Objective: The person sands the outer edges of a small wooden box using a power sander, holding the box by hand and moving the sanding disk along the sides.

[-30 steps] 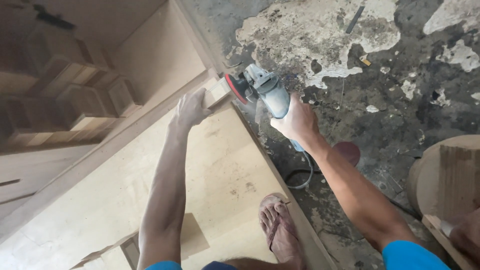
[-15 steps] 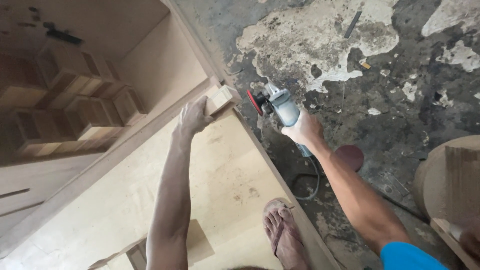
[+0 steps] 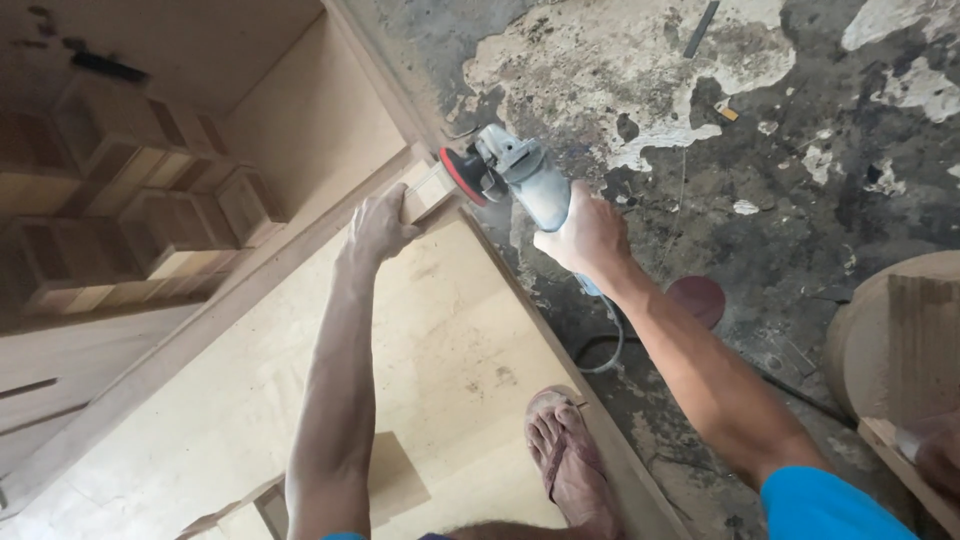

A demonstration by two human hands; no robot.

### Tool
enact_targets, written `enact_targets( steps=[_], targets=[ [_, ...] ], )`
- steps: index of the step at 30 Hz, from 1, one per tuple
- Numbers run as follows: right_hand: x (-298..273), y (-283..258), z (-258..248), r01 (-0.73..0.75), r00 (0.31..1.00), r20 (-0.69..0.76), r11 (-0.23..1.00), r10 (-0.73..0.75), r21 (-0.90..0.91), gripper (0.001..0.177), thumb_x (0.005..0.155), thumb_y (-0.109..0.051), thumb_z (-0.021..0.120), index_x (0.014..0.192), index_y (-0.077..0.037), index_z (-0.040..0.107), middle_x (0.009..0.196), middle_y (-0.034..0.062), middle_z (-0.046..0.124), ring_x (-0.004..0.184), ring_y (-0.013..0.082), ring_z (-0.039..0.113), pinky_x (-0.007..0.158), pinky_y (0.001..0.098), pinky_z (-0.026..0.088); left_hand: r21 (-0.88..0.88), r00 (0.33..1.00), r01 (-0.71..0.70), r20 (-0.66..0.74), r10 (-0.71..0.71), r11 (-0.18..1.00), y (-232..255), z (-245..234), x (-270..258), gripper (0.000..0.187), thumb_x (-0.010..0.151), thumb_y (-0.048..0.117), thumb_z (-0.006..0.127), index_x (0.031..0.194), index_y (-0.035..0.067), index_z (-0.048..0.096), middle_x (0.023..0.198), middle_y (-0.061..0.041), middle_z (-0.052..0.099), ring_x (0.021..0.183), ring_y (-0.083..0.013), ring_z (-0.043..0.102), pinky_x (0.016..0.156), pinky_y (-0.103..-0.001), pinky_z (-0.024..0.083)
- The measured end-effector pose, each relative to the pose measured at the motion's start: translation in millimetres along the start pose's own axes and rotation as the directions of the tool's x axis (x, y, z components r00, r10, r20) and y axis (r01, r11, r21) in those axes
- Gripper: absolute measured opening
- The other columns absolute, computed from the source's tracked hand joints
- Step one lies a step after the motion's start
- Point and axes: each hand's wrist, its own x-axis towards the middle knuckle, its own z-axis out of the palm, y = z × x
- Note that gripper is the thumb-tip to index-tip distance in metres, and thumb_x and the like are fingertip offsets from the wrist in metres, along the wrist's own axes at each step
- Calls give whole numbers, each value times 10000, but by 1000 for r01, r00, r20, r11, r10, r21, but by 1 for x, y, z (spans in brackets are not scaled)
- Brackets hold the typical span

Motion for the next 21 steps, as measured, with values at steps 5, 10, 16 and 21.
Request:
enact_targets(
  steps=[5, 10, 16, 21],
  targets=[
    [11, 17, 13, -46, 999, -8, 999, 47, 5, 649, 741, -456, 802, 1215, -58, 609, 1111, 291, 754, 1134, 505, 713, 968, 614, 542, 17, 1000, -8, -11, 8, 1000, 7, -5, -2, 500, 769, 306, 771, 1232, 178, 635, 1122, -242, 740, 1167, -454, 696, 979, -570, 574],
    [18, 46, 19, -83, 989, 124, 996, 79, 24, 878, 687, -437, 835, 1474, -141, 582, 1237, 209, 757, 1243, 407, 694, 1009, 547, 558, 10, 999, -26, -29, 27, 1000, -2, 3, 3, 457, 772, 267, 778, 1197, 155, 652, 1106, -208, 752, 1163, -427, 708, 958, -563, 583],
    [-21, 89, 11, -236, 959, 210, 946, 190, 223, 765, 644, -337, 844, 1332, -34, 704, 1288, 253, 742, 1301, 441, 653, 1055, 573, 523, -697, 963, -207, -269, 16, 686, -18, 28, -30, 787, 727, 305, 953, 1395, 49, 625, 1341, -270, 686, 1331, -433, 600, 1113, -596, 459],
    [-18, 103, -11, -305, 941, 213, 929, 261, 211, 813, 670, -380, 860, 1392, -55, 672, 1328, 221, 723, 1324, 419, 632, 1074, 565, 509, -778, 916, -299, -397, -63, 552, -41, 39, -65, 977, 731, 195, 999, 1509, 47, 426, 1461, -306, 543, 1361, -475, 490, 1195, -612, 343]
  ],
)
